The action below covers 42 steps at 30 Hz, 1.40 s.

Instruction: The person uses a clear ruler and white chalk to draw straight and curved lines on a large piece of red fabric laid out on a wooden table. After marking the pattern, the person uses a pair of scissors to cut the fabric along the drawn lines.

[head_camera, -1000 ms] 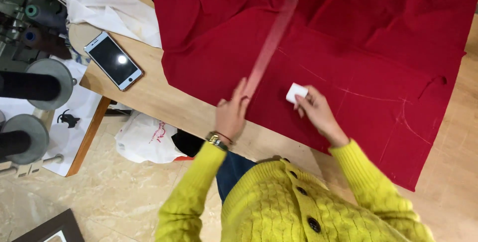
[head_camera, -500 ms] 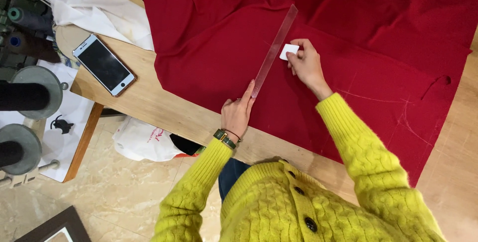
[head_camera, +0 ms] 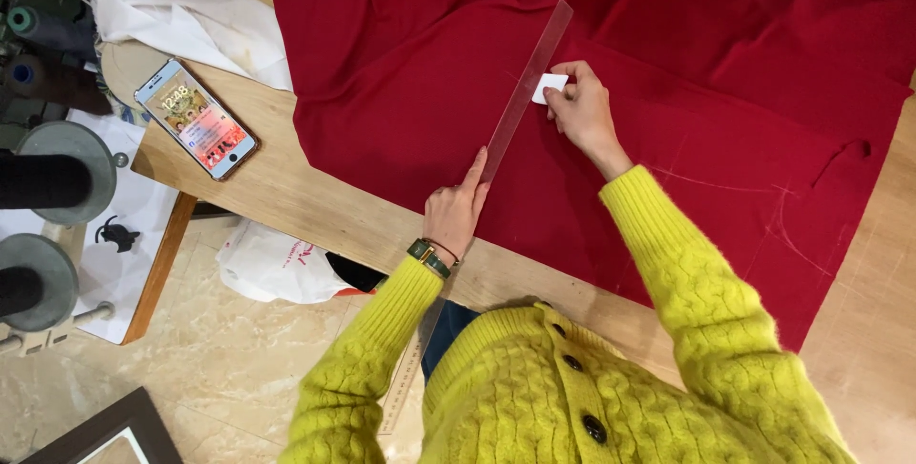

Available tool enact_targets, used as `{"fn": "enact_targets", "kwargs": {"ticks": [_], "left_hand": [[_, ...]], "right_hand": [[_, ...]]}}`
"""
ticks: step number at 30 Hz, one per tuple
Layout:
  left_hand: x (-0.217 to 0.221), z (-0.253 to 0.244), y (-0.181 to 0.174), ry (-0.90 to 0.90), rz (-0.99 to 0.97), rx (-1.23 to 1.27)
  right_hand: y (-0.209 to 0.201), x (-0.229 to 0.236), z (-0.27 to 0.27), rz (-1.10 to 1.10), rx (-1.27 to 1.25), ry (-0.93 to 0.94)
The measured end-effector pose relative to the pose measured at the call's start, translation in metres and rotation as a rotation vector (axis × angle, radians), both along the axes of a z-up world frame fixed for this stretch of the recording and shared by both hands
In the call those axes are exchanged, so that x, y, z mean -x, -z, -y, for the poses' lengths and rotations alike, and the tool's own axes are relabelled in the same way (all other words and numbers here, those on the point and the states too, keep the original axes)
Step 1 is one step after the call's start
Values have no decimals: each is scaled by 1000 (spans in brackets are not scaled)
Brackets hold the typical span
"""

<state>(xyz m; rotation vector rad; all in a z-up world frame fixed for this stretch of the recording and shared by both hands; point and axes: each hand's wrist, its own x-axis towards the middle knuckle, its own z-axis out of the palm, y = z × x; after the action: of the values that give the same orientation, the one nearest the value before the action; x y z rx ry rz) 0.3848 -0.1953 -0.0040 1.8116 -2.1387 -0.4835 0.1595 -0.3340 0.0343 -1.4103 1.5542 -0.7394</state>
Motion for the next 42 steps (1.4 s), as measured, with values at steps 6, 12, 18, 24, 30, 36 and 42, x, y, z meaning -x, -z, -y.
{"fn": "enact_targets", "kwargs": {"ticks": [6,12,18,24,30,36,42], "left_hand": [[-1,4,-8,-7,-97,-90],[-2,4,-1,-19,-77,-78],[-2,5,11,-22,-47,-101],[0,2,17,-40,-31,-50],[-1,3,11,-19,-66,-60],[-1,4,12,-23,-82,-74],[-2,4,5,-16,-101,-126]], "right_hand": [[14,1,0,-13,1,-15],[20,-22,-48,33,-52,-66],[23,-40,-117,352,-341,-343],[-21,-30,-112,297,-270,-374],[-40,-10,-106,75,-79,-249],[-21,5,-104,15,59,-105],[-48,-15,-109,433,-14,-17]]}}
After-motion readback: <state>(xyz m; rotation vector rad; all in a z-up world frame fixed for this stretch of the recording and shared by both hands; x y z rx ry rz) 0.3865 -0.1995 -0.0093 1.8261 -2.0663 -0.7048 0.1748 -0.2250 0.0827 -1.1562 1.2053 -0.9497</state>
